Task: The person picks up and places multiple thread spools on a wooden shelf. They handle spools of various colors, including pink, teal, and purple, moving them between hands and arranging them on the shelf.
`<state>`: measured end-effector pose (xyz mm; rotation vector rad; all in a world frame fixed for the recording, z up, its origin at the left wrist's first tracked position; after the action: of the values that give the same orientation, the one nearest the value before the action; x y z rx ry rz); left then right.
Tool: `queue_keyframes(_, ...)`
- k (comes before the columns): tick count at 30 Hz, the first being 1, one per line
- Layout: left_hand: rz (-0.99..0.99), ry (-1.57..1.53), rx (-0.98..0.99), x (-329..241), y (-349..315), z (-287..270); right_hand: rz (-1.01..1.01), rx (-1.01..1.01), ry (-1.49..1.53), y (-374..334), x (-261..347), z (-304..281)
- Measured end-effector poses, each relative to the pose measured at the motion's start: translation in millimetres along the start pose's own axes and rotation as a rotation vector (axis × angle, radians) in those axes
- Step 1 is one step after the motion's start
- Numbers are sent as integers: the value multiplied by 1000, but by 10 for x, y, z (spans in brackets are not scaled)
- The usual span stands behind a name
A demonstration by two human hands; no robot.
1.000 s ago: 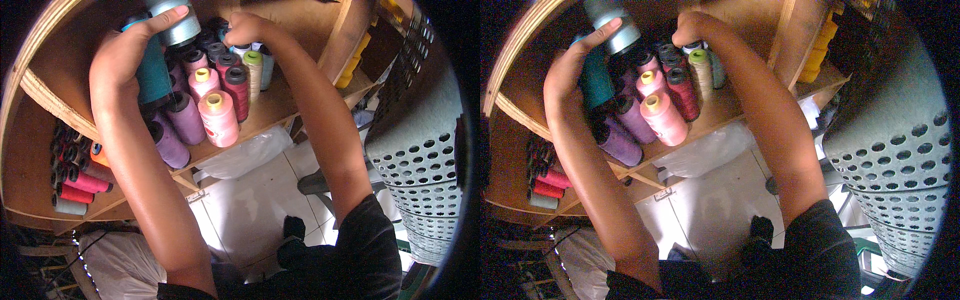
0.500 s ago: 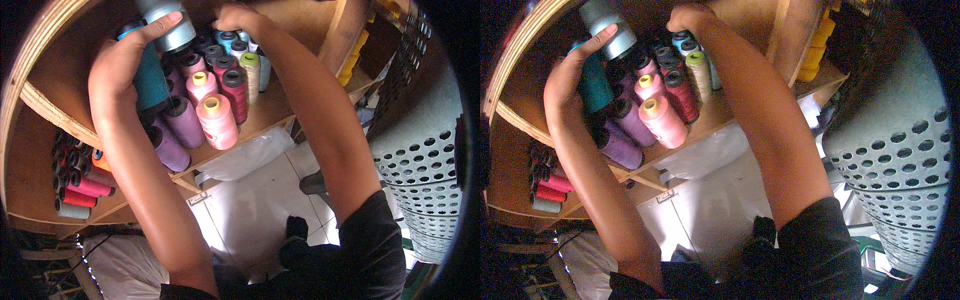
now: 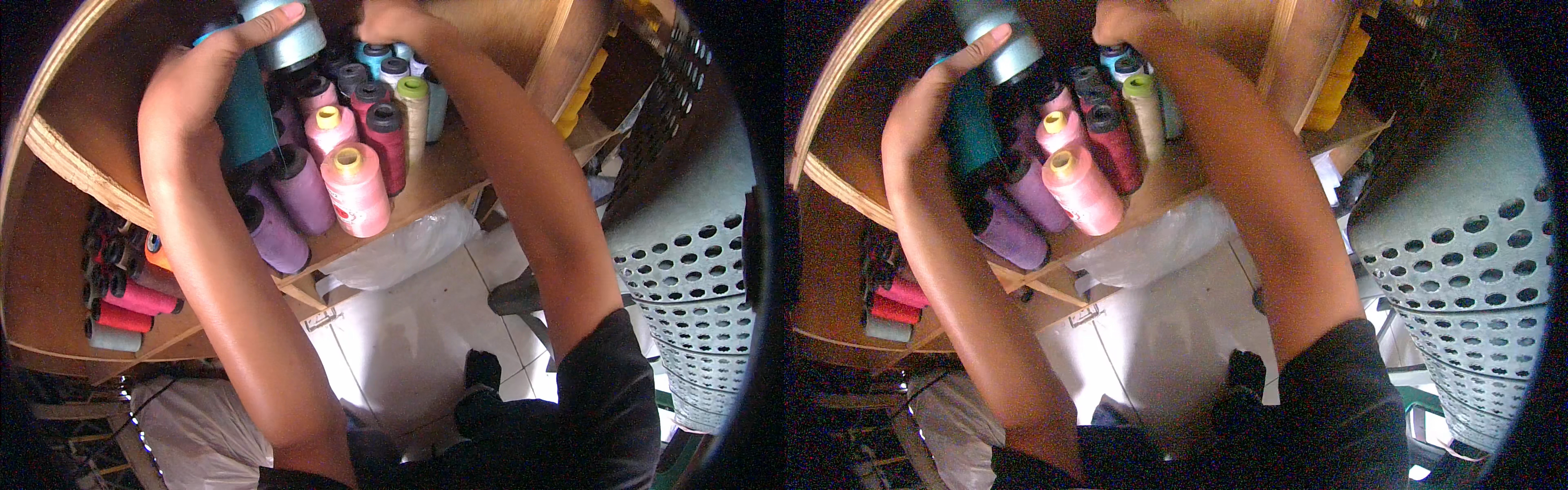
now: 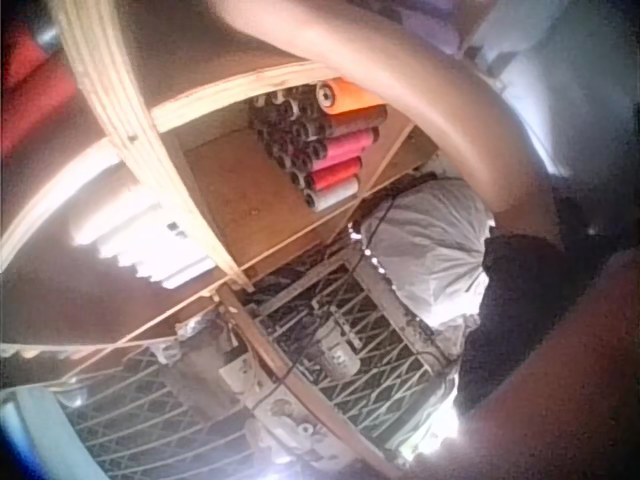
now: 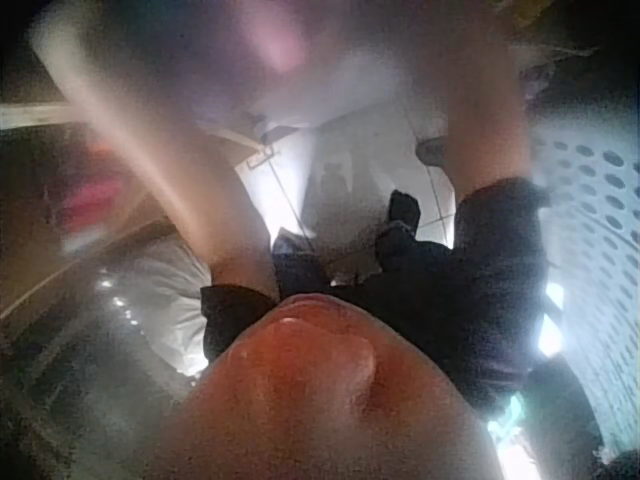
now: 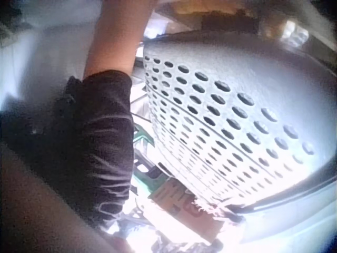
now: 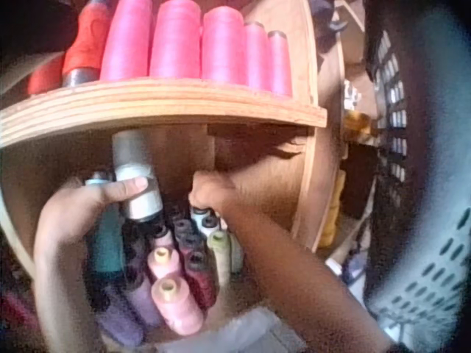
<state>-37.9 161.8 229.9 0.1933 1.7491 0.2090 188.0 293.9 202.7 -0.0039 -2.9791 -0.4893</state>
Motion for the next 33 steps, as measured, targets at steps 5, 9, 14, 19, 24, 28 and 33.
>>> queue_keyframes(5, 49, -48, 12, -109, -5, 132, 81, -577, 272, -832, -406, -619)
queue_keyframes(9, 21, -8, -18, -46, -25, 88, 84, -703, 509, -1767, -568, -344)
queue_keyframes(14, 13, 11, -43, -56, -56, 92, 54, -613, 594, -2120, -476, 124)
queue_keyframes(19, 12, 22, -53, -88, -79, 131, -5, -710, 598, -2095, -564, 347)
queue_keyframes(24, 8, 35, -78, -91, -129, 139, -15, -786, 477, -2163, -467, 218)
queue_keyframes(28, 8, 39, -84, -111, -158, 151, -23, -753, 589, -2166, -453, 261)
queue_keyframes(33, -10, 56, -84, -131, -160, 184, 19, -706, 646, -2121, -557, 362)
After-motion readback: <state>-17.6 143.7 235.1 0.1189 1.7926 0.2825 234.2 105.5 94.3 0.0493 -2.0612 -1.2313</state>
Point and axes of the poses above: each hand's wrist, its own y-axis towards the middle knuckle, its own z-axis out of the palm, x = y × z, the point moved 2 cm from there along y, towards the middle knuckle, and after that the axes turned 2 degrees about -x, right-handed, at the moved point
